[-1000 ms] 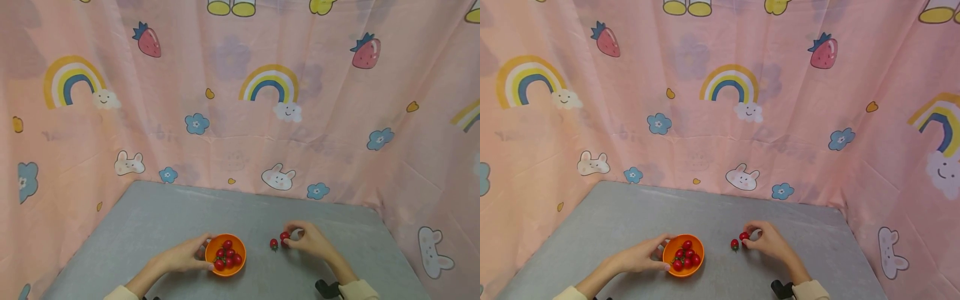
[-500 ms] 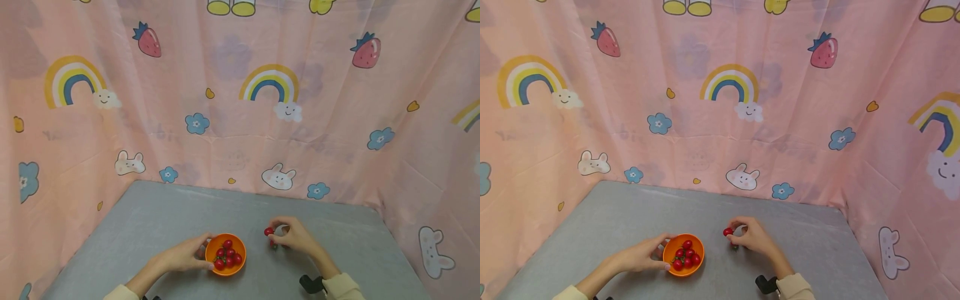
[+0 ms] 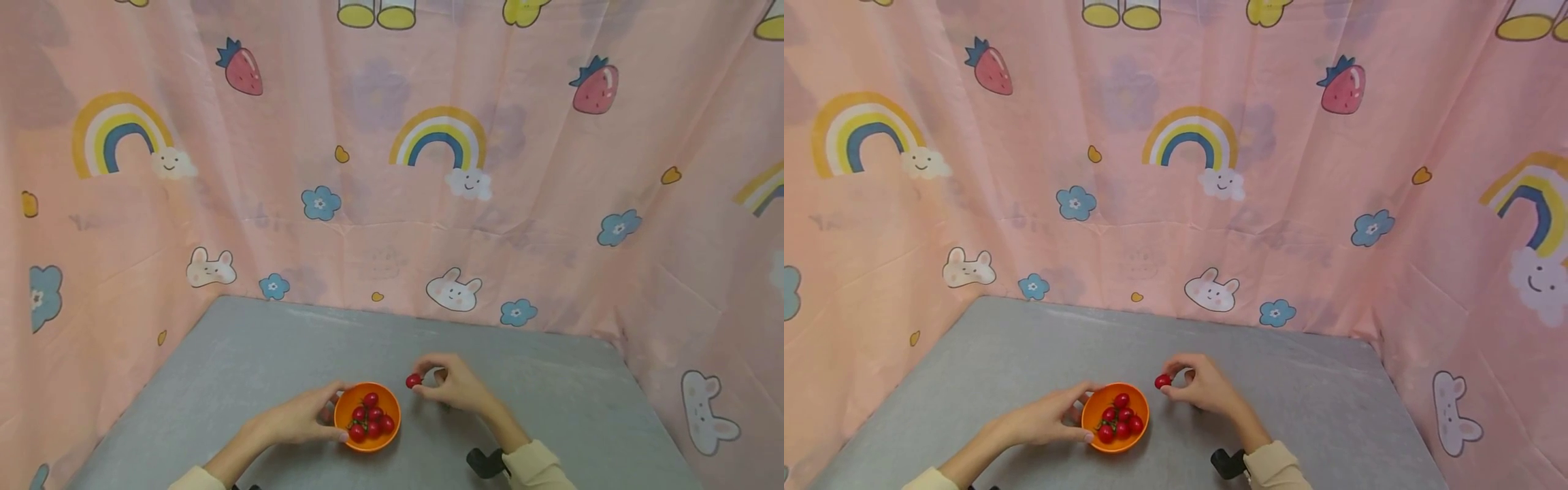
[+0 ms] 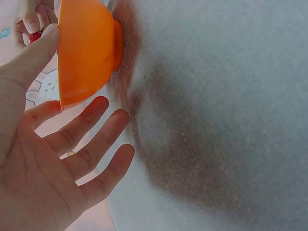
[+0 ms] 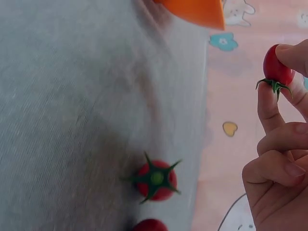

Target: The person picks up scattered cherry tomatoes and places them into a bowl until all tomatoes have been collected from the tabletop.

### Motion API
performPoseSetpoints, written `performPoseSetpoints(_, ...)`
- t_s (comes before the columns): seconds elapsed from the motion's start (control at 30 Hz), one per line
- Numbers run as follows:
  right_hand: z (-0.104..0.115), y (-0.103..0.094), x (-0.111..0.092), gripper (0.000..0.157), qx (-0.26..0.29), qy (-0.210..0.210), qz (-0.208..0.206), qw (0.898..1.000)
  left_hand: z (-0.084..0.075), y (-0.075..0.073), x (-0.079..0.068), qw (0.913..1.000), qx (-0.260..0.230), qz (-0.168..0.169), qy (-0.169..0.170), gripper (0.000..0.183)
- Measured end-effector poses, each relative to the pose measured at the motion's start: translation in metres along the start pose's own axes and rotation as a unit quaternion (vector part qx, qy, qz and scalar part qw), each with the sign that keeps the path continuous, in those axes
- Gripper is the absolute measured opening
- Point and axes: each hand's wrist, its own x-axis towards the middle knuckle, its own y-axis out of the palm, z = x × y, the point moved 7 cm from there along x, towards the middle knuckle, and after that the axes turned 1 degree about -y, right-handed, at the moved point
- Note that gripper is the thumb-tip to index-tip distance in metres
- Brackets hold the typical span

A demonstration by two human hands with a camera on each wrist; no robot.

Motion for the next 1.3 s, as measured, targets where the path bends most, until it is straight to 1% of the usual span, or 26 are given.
performPoseSetpoints(0.2,0.007,0.013,0.007,0.017,0.006,0.003,0.018,1.000,0.000,0.000,-0.001,1.0000,-0.001,-0.001,0.001,0.071)
performPoseSetpoints(0.5,0.021,0.036,0.015,0.015,0.015,-0.028,0.060,0.998,0.001,0.000,-0.001,1.0000,0.000,0.000,-0.003,0.071)
performPoseSetpoints(0.63,0.021,0.041,0.016,0.016,0.026,-0.028,0.066,0.997,0.001,-0.001,-0.001,1.0000,-0.005,0.002,0.000,0.071)
performPoseSetpoints(0.77,0.018,0.043,0.016,0.021,0.039,-0.022,0.071,0.996,0.001,0.000,-0.002,0.9999,-0.011,0.003,0.003,0.070)
performPoseSetpoints(0.9,0.012,0.038,0.013,0.030,0.053,-0.006,0.068,0.996,0.002,0.000,-0.002,0.9999,-0.013,0.003,0.004,0.069)
performPoseSetpoints(1.0,0.007,0.030,0.008,0.032,0.054,0.002,0.056,0.997,0.002,0.000,-0.001,0.9999,-0.012,0.002,0.003,0.070)
performPoseSetpoints(1.2,-0.003,0.006,-0.005,0.031,0.067,-0.002,0.027,0.997,0.001,0.001,-0.001,0.9999,-0.010,0.002,0.004,0.071)
performPoseSetpoints(1.3,-0.013,-0.009,-0.016,0.031,0.068,-0.010,0.012,0.998,-0.001,0.000,-0.001,0.9999,-0.014,0.003,0.001,0.071)
